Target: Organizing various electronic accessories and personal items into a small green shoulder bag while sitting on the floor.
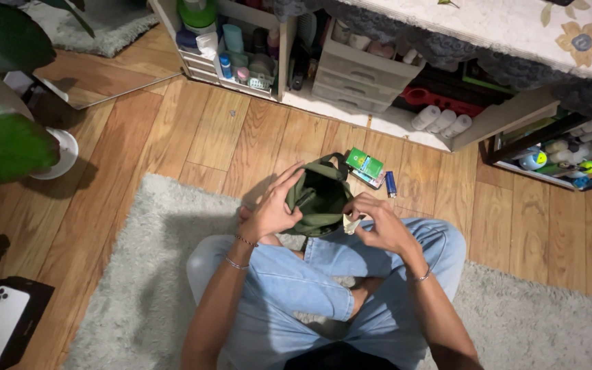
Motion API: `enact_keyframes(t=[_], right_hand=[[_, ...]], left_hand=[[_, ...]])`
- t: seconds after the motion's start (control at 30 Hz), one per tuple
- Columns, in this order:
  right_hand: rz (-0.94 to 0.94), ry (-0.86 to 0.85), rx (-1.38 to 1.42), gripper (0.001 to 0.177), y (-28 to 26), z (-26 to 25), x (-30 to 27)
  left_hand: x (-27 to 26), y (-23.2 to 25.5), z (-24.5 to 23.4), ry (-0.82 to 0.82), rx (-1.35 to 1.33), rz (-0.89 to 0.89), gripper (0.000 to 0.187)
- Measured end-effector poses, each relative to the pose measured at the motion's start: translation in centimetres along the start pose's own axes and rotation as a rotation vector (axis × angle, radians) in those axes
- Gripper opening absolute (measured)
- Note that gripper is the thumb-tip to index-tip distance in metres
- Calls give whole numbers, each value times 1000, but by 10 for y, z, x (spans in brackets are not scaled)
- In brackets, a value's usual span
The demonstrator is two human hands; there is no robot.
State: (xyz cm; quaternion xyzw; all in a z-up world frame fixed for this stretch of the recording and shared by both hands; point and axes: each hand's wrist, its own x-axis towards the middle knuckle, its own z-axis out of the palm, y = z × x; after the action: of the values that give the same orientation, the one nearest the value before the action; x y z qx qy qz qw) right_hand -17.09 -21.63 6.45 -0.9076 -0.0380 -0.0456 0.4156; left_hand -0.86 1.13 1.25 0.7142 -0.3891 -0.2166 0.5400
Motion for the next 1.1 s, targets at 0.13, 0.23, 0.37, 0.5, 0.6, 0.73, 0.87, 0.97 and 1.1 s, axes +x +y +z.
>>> enact_keyframes(t=[0.13,0.23,0.37,0.5,0.6,0.73,0.87,0.97,1.1], right_hand=[[8,49,-83,16,-14,-7,20],[101,17,-184,21,-10,4,39],[262,-387,-404,40,3,38,64],[294,-649,-609,27,84,107,74],[202,-855,-981,46,121,152,88],[198,-761,-777,37,189,167,63],[266,-659,-61,44,208,195,88],[310,-553,472,50,342,257,73],[213,-583,-81,46,312,239,70]], left_hand=[[0,4,-1,-18,-14,100,84],[1,13,-2,-48,20,82,85],[-1,5,0,-36,17,113,86],[-3,11,1,-34,47,156,87],[-4,17,0,-120,-9,4,87],[-5,18,0,-108,-5,89,86],[-5,16,-2,-92,2,89,85],[-5,22,-7,-43,86,137,83],[-5,0,-9,10,262,274,83]])
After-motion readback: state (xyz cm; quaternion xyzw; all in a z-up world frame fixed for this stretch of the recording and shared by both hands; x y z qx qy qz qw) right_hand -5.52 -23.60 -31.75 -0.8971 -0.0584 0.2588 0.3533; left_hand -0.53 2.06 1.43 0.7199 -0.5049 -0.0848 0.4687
